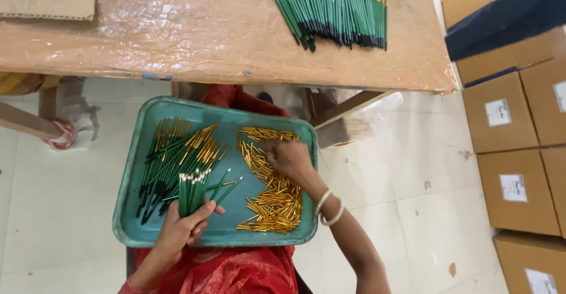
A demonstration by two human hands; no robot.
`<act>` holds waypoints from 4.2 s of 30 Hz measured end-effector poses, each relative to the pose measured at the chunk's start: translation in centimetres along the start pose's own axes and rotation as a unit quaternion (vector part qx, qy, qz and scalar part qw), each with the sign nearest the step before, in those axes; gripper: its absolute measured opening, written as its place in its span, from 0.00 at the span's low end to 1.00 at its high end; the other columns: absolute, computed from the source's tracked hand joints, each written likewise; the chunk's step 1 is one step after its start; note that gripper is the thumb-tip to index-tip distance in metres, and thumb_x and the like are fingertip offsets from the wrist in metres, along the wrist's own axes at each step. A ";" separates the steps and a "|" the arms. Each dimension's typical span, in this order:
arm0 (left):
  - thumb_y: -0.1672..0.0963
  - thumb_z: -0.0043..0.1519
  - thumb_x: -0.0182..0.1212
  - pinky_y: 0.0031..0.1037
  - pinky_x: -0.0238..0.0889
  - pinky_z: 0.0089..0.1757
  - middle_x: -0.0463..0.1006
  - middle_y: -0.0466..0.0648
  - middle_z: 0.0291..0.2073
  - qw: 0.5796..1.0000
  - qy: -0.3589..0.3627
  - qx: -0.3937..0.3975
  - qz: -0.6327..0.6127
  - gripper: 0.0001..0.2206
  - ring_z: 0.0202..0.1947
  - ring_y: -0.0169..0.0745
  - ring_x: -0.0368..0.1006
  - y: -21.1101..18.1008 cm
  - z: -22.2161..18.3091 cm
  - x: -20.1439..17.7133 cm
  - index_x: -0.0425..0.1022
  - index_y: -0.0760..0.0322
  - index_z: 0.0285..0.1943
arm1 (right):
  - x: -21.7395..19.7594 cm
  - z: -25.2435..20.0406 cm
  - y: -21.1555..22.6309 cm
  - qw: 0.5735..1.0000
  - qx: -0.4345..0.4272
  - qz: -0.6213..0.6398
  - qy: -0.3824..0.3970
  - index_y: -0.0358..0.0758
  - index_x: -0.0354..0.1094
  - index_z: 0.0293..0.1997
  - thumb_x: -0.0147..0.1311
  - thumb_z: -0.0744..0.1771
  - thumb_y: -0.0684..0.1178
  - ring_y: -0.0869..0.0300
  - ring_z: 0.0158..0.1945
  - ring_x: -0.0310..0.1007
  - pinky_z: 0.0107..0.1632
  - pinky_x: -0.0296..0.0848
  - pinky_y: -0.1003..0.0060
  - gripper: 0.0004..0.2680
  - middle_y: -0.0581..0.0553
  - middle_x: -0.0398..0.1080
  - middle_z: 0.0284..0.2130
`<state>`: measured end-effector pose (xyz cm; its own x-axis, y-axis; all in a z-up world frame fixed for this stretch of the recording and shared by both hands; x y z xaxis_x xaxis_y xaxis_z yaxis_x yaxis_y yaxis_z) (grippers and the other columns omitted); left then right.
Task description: Assembling paintbrush heads by inserting metal ferrules onto green handles.
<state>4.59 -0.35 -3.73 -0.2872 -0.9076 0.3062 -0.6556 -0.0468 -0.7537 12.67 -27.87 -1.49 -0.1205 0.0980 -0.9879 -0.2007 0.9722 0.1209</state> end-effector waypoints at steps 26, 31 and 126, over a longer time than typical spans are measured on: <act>0.52 0.63 0.63 0.22 0.40 0.16 0.56 0.37 0.12 0.964 0.155 -0.129 -0.175 0.16 0.09 0.25 0.46 -0.2 -0.8 4.8 0.78 0.76 0.39 | -3.5 -8.2 3.0 0.706 0.135 0.672 -0.179 0.25 0.74 0.36 0.53 0.67 0.34 0.63 0.31 0.75 0.37 0.77 0.70 0.04 0.43 0.76 0.29; 0.57 0.52 0.68 0.27 0.57 0.22 0.71 0.46 0.21 0.939 0.007 0.279 0.199 0.12 0.19 0.37 0.65 -3.4 -1.2 2.8 0.79 0.71 0.41 | -2.4 -7.3 4.2 0.729 0.157 0.641 -0.183 0.26 0.77 0.37 0.56 0.68 0.36 0.64 0.30 0.76 0.35 0.77 0.71 0.04 0.45 0.77 0.27; 0.51 0.62 0.64 0.21 0.45 0.15 0.66 0.43 0.12 0.986 0.161 -0.026 -0.040 0.16 0.09 0.26 0.54 -2.5 -1.4 4.4 0.80 0.73 0.36 | -3.0 -5.8 5.4 0.654 0.136 0.726 -0.162 0.26 0.71 0.46 0.59 0.68 0.40 0.57 0.35 0.81 0.41 0.84 0.63 0.06 0.35 0.79 0.36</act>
<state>3.98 -3.62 0.31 -0.4342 -0.7215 0.5393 -0.7183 -0.0840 -0.6907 6.29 -24.18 2.66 0.2298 0.9574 0.1751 0.0825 -0.1984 0.9766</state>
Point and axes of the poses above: each hand's wrist, its own z-axis towards the middle knuckle, its own x-axis out of the palm, y = z × x, the point moved 7 cm from there along z, towards the middle knuckle
